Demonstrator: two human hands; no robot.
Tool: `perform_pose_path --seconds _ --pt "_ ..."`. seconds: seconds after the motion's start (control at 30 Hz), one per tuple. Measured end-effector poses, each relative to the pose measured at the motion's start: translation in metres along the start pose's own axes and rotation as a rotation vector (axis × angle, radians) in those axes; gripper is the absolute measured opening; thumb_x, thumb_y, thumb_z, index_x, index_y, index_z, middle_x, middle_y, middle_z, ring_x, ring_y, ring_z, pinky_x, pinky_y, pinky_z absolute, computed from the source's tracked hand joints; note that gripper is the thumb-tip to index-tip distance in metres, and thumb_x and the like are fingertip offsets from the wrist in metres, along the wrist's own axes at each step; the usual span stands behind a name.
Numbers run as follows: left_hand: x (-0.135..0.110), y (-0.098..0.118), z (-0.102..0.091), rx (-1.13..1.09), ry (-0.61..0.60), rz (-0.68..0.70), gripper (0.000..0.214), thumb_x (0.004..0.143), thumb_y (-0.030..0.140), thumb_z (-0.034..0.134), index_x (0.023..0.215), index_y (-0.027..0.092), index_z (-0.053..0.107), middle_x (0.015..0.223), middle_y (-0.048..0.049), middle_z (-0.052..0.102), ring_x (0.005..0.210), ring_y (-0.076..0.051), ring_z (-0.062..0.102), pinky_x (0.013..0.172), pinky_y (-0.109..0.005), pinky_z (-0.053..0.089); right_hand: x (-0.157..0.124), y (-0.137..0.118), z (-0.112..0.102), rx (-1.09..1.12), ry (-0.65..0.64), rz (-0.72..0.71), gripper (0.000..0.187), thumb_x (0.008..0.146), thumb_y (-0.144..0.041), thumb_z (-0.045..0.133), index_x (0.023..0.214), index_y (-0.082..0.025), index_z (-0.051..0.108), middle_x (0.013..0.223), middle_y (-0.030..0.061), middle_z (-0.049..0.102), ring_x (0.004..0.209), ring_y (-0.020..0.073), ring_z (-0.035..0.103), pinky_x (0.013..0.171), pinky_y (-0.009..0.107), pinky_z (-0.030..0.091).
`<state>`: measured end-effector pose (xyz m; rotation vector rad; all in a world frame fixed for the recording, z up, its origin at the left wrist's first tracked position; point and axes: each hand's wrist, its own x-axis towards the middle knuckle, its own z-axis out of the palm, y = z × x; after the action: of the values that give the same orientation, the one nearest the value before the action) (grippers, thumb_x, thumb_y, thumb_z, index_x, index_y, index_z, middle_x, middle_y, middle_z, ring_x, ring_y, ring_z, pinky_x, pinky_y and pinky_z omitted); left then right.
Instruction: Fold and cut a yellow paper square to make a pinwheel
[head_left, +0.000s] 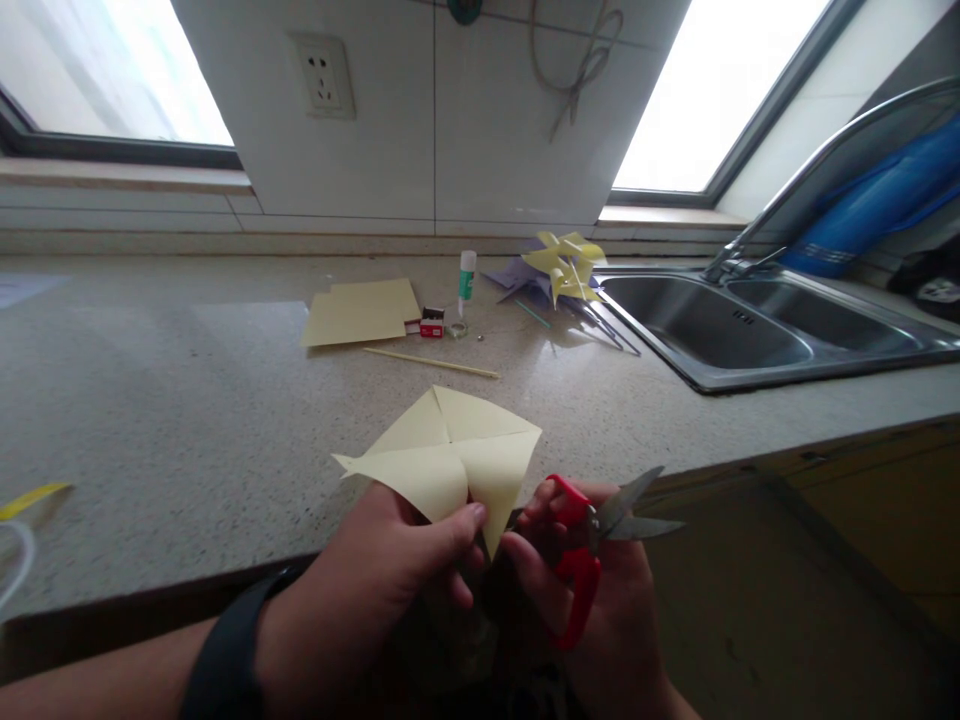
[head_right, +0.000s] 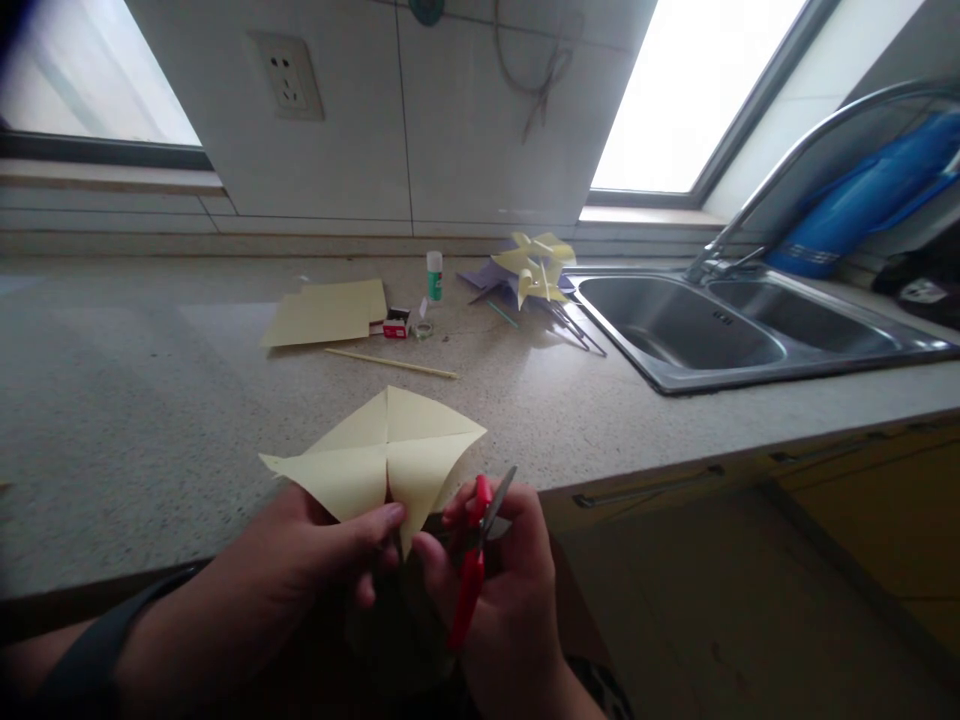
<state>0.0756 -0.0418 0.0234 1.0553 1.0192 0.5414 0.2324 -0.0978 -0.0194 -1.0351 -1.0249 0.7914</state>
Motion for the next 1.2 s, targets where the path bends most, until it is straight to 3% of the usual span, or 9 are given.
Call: perform_pose_path --seconds 0.27,0.6,0.83,1.2 --pt "0.002 0.003 -0.003 -0.048 0.064 -0.006 0.033 0.078 0.043 0.078 0.078 0.011 0.07 0.065 -0.0025 0.067 0.048 -0.01 0.057 0.051 -0.021 0.045 0.001 0.006 -0.003 -0.046 -0.043 -0.005 0.032 0.079 -0.01 0.076 0.101 -0.03 0.063 0.095 -0.0035 0.068 0.082 0.0108 0.07 0.074 0.018 0.059" --pt "0.001 0.003 -0.001 -0.105 0.012 0.086 0.036 0.085 0.038 0.074 0.113 0.016 0.072 0.089 -0.0064 0.074 0.06 -0.013 0.062 0.053 -0.021 0.048 0.006 0.004 0.005 0.064 -0.086 0.067 0.039 0.075 -0.013 0.083 0.102 -0.031 0.061 0.094 -0.0046 0.07 0.081 0.0117 0.071 0.073 0.021 0.061" --pt "-0.001 0.012 0.001 -0.123 0.013 0.132 0.039 0.081 0.033 0.078 0.116 0.018 0.072 0.11 -0.0093 0.074 0.084 -0.022 0.071 0.06 -0.025 0.054 0.01 -0.008 0.012 0.116 -0.058 0.178 0.032 0.074 -0.02 0.086 0.091 -0.027 0.059 0.078 -0.0056 0.069 0.066 0.0102 0.069 0.06 0.018 0.059" --pt "0.002 0.003 -0.003 -0.126 -0.045 0.102 0.041 0.086 0.034 0.072 0.123 0.019 0.069 0.112 -0.0107 0.073 0.086 -0.022 0.07 0.061 -0.026 0.052 0.015 -0.009 0.007 0.043 -0.082 0.294 0.029 0.079 -0.033 0.083 0.088 -0.023 0.057 0.076 -0.0026 0.068 0.061 0.0112 0.064 0.055 0.02 0.054"
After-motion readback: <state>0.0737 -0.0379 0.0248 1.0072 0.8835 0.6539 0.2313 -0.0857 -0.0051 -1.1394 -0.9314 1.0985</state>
